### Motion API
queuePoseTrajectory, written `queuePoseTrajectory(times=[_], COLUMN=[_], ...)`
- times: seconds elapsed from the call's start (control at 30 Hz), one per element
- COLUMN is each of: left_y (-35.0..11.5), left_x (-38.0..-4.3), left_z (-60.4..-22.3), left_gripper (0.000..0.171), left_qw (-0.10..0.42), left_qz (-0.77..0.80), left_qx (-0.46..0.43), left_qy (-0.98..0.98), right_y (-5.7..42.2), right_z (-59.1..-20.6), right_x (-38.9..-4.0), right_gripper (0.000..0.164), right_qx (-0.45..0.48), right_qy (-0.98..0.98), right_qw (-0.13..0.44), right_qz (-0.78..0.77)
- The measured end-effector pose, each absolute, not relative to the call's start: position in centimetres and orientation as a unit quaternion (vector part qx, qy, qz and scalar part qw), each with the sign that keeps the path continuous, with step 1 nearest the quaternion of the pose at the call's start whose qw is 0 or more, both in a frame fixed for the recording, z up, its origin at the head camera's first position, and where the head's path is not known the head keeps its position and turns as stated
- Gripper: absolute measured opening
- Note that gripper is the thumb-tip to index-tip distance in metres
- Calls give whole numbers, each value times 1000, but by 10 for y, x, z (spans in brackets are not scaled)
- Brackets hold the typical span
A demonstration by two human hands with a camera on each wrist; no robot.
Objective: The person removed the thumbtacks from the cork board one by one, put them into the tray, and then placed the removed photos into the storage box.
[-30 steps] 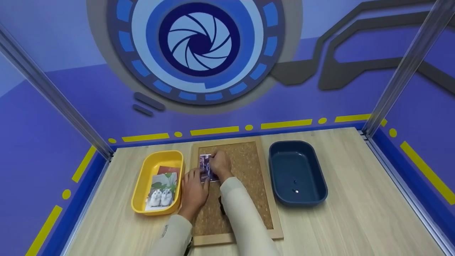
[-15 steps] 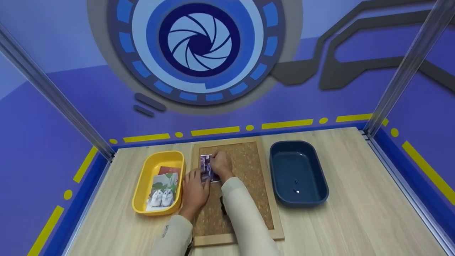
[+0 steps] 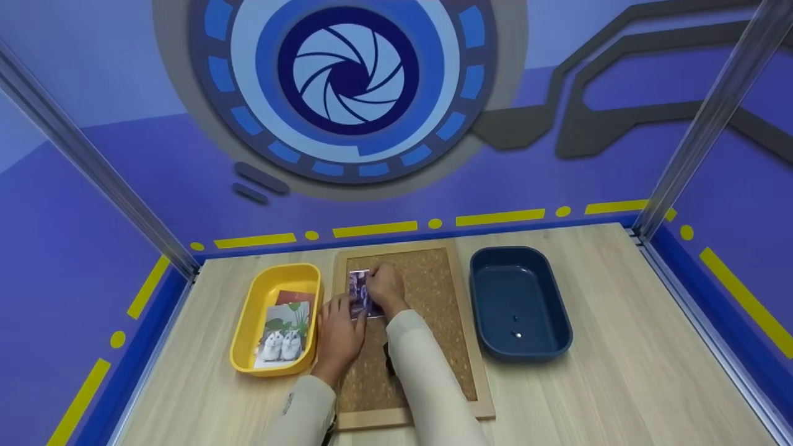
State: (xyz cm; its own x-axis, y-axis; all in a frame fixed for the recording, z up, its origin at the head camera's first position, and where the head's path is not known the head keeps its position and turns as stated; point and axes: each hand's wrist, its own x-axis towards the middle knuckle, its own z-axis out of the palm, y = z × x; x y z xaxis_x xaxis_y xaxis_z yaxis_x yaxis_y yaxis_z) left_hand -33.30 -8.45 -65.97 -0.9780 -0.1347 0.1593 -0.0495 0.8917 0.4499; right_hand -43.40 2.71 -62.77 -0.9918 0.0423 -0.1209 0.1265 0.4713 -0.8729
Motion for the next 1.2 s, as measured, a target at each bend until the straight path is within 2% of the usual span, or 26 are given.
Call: queuePoseTrajectory(times=[0.53, 1.03, 1.2], left_y=[-83, -83, -83], left_x=[-334, -332, -332], left_z=[-660, -659, -658], left_gripper=[54, 52, 52], left_qw=[70, 105, 97], left_qz=[-229, -226, -230], left_qx=[64, 49, 55], left_qy=[-969, -967, -967], right_y=[31, 34, 33], right_z=[-629, -631, -632], right_x=[-433, -432, -432], right_gripper=[7, 11, 11], right_qx=[20, -10, -9], right_qy=[857, 864, 865], right_qw=[51, 59, 56], right_qz=[-512, -500, -499])
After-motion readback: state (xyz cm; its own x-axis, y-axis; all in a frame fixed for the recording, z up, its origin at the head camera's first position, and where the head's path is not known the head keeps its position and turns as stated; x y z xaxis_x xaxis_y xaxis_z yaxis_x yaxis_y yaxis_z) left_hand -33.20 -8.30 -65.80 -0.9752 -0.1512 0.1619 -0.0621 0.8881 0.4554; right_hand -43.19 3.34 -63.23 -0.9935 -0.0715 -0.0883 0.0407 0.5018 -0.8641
